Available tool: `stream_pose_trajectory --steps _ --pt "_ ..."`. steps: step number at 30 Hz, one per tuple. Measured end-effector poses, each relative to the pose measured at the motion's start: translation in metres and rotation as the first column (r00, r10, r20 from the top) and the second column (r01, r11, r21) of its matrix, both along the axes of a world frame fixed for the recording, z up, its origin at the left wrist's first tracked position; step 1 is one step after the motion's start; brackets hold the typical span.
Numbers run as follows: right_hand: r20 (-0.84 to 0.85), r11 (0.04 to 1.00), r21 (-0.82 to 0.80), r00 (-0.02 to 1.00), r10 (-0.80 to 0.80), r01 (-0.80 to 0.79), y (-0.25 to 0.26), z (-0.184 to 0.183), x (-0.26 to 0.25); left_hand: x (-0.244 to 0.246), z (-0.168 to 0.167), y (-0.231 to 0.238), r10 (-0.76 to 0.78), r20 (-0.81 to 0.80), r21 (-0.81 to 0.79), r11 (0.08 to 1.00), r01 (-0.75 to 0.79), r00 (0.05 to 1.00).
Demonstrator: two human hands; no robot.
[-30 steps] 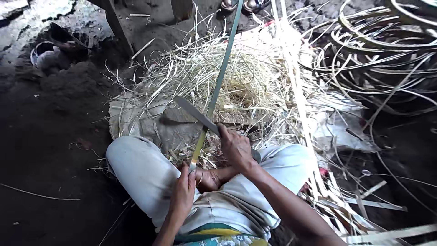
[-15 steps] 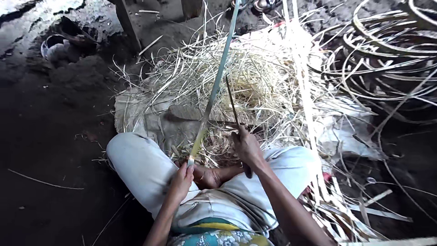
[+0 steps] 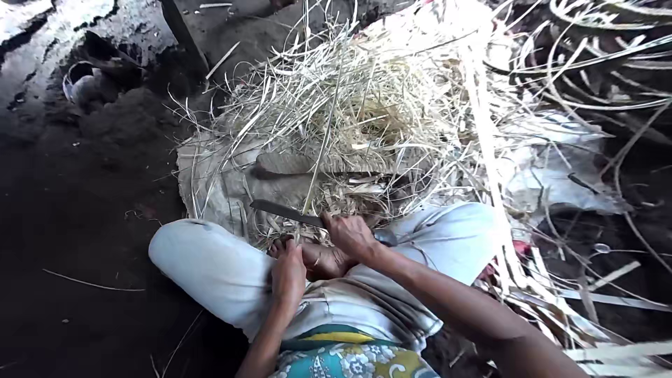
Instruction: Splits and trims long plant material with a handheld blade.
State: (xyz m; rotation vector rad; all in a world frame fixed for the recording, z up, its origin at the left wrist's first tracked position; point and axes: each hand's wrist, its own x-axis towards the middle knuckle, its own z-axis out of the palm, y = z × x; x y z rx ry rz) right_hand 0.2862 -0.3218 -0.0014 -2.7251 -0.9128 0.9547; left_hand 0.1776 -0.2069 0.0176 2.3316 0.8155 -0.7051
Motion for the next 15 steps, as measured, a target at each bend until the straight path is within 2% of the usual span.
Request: stream_pose_trajectory --steps 5,8,10,13,15 --pt "-0.051 0.997 0.035 0.996 0.069 -0.068 0.001 0.009 -0.019 0.0 0.0 0.002 -0.024 0.026 -0.021 0.999 0.025 0.999" --pt "0.025 1.0 0.021 1.0 -0.005 0.004 -0.001 -0.006 0.008 -0.002 -0.004 0.006 -0.014 0.047 -0.047 0.999 0.016 0.999" --pt "0.002 1.0 0.006 1.0 -0.024 0.024 0.007 0.0 0.005 0.001 -0.004 0.009 -0.012 0.044 -0.046 0.999 0.015 0.999" --pt "-0.071 0.997 0.001 0.994 0.082 -0.082 0.01 0.01 -0.015 -0.003 -0.004 0.01 -0.011 0.061 -0.075 0.997 0.016 0.998" --pt "-0.037 0.997 -0.008 0.997 0.072 -0.072 0.004 -0.001 0.002 -0.015 -0.002 0.011 0.002 0.062 -0.112 0.994 0.005 0.998"
